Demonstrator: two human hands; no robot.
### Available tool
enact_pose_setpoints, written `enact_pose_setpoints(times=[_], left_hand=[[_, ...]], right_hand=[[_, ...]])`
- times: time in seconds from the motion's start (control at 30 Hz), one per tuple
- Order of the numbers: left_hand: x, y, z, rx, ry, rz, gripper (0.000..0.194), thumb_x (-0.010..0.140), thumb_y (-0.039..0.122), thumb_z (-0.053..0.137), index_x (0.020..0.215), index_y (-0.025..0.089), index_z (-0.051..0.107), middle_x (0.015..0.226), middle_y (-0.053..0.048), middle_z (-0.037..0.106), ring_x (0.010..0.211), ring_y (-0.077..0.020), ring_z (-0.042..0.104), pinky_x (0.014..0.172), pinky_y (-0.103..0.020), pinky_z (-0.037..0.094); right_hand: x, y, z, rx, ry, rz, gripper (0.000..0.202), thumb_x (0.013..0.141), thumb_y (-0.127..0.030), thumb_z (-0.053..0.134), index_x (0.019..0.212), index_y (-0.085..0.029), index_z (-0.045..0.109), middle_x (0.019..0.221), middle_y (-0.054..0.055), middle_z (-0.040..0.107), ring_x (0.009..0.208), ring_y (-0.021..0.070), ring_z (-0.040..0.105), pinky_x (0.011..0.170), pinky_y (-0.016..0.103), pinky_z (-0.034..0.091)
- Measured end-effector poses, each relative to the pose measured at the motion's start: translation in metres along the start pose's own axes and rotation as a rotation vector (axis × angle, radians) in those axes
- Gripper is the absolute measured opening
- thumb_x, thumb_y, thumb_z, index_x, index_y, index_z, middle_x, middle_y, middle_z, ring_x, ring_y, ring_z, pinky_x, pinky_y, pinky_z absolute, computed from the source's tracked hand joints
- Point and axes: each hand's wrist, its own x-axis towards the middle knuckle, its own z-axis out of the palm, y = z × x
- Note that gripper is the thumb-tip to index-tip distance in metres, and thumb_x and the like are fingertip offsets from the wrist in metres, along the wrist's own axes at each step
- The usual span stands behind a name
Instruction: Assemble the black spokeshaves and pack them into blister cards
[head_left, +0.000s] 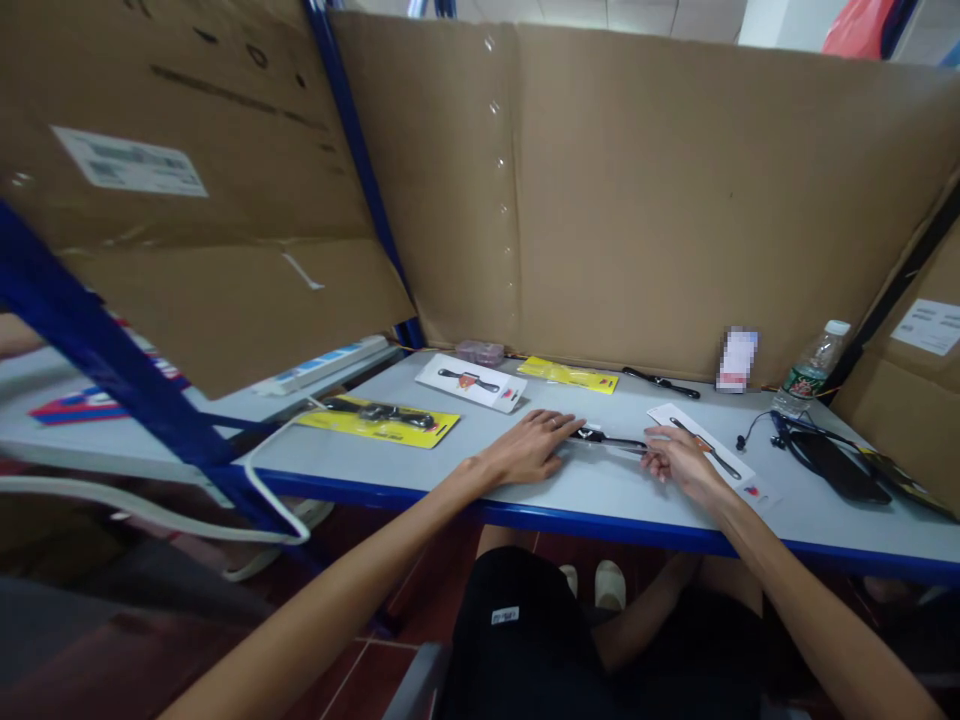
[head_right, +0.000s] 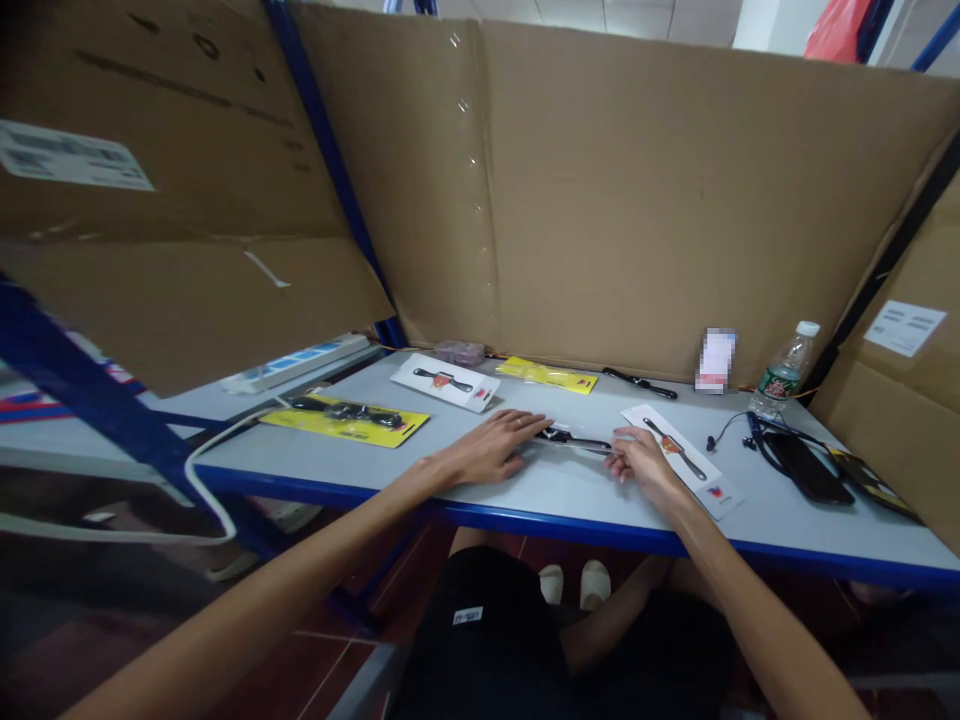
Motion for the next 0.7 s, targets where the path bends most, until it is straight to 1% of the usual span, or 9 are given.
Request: enact_pose_setpoints(times=[0.1, 0.27, 0.37, 0.4, 0.47, 0.53, 0.57, 0.63, 0.7], left_hand=[[-0.006, 0.01, 0.006, -0.005, 0.055, -0.016, 0.063, 0.088, 0.019, 0.057, 0.15, 0.019, 0.044, 0.154, -0.014, 0.048, 0.14, -0.0316, 0.047, 0.116, -0.048, 0.038], [-0.014, 0.034, 0.021, -0.043, 0.266, -0.098, 0.04, 0.1, 0.019, 0.048, 0.138, 0.016, 0.058, 0.143, -0.012, 0.061, 0.136, -0.0301, 0.053, 0.112, -0.048, 0.045], [-0.014, 0.037, 0.027, -0.106, 0.32, -0.096, 0.035, 0.1, 0.02, 0.051, 0.133, 0.016, 0.062, 0.136, -0.011, 0.066, 0.132, -0.0284, 0.056, 0.111, -0.046, 0.048], [-0.014, 0.037, 0.028, -0.12, 0.328, -0.096, 0.034, 0.1, 0.02, 0.052, 0.132, 0.016, 0.062, 0.135, -0.011, 0.067, 0.132, -0.0284, 0.057, 0.11, -0.046, 0.049], [-0.014, 0.036, 0.028, -0.134, 0.337, -0.095, 0.034, 0.1, 0.022, 0.052, 0.132, 0.016, 0.062, 0.135, -0.011, 0.067, 0.132, -0.029, 0.056, 0.11, -0.048, 0.049], [-0.014, 0.036, 0.027, -0.146, 0.334, -0.087, 0.035, 0.101, 0.021, 0.05, 0.134, 0.016, 0.06, 0.137, -0.011, 0.065, 0.134, -0.0293, 0.054, 0.111, -0.049, 0.047], [-0.014, 0.037, 0.025, -0.153, 0.325, -0.083, 0.038, 0.101, 0.02, 0.048, 0.137, 0.016, 0.058, 0.138, -0.012, 0.065, 0.135, -0.0291, 0.053, 0.111, -0.049, 0.047], [-0.014, 0.039, 0.023, -0.166, 0.306, -0.076, 0.042, 0.102, 0.018, 0.045, 0.144, 0.016, 0.052, 0.138, -0.012, 0.065, 0.136, -0.0283, 0.053, 0.11, -0.048, 0.048], [-0.014, 0.041, 0.021, -0.168, 0.291, -0.066, 0.045, 0.101, 0.015, 0.044, 0.145, 0.018, 0.052, 0.138, -0.012, 0.064, 0.135, -0.0279, 0.053, 0.11, -0.047, 0.047]], right_hand=[[-0.008, -0.002, -0.001, -0.004, -0.025, -0.01, 0.028, 0.088, -0.02, 0.056, 0.115, -0.015, 0.052, 0.058, 0.0, 0.065, 0.045, 0.0153, 0.06, 0.04, 0.022, 0.044], [-0.024, 0.006, 0.003, -0.043, -0.064, -0.01, 0.034, 0.09, -0.025, 0.056, 0.121, -0.018, 0.047, 0.06, -0.002, 0.066, 0.044, 0.0156, 0.06, 0.036, 0.022, 0.043], [-0.027, 0.007, -0.004, -0.112, -0.088, 0.027, 0.04, 0.092, -0.03, 0.053, 0.129, -0.016, 0.047, 0.062, 0.0, 0.067, 0.044, 0.016, 0.06, 0.038, 0.022, 0.041], [-0.028, 0.006, -0.01, -0.198, -0.05, 0.003, 0.04, 0.093, -0.032, 0.052, 0.13, -0.016, 0.048, 0.064, 0.001, 0.068, 0.046, 0.0166, 0.06, 0.041, 0.024, 0.042], [-0.029, 0.005, -0.028, -0.478, 0.16, -0.103, 0.037, 0.095, -0.034, 0.05, 0.129, -0.018, 0.056, 0.072, 0.004, 0.072, 0.056, 0.0198, 0.065, 0.051, 0.028, 0.047], [-0.032, 0.008, -0.051, -0.81, 0.457, -0.238, 0.033, 0.096, -0.035, 0.05, 0.122, -0.02, 0.064, 0.087, 0.009, 0.075, 0.079, 0.026, 0.07, 0.068, 0.034, 0.051], [-0.033, 0.01, -0.063, -0.95, 0.531, -0.281, 0.034, 0.096, -0.037, 0.051, 0.121, -0.019, 0.065, 0.096, 0.012, 0.075, 0.093, 0.0301, 0.069, 0.075, 0.038, 0.051], [-0.038, 0.019, -0.082, -1.163, 0.563, -0.323, 0.039, 0.094, -0.039, 0.055, 0.123, -0.014, 0.066, 0.114, 0.019, 0.071, 0.11, 0.0359, 0.062, 0.085, 0.043, 0.05], [-0.042, 0.029, -0.092, -1.243, 0.551, -0.335, 0.042, 0.093, -0.037, 0.056, 0.124, -0.01, 0.066, 0.122, 0.023, 0.067, 0.115, 0.0375, 0.059, 0.089, 0.046, 0.049]])
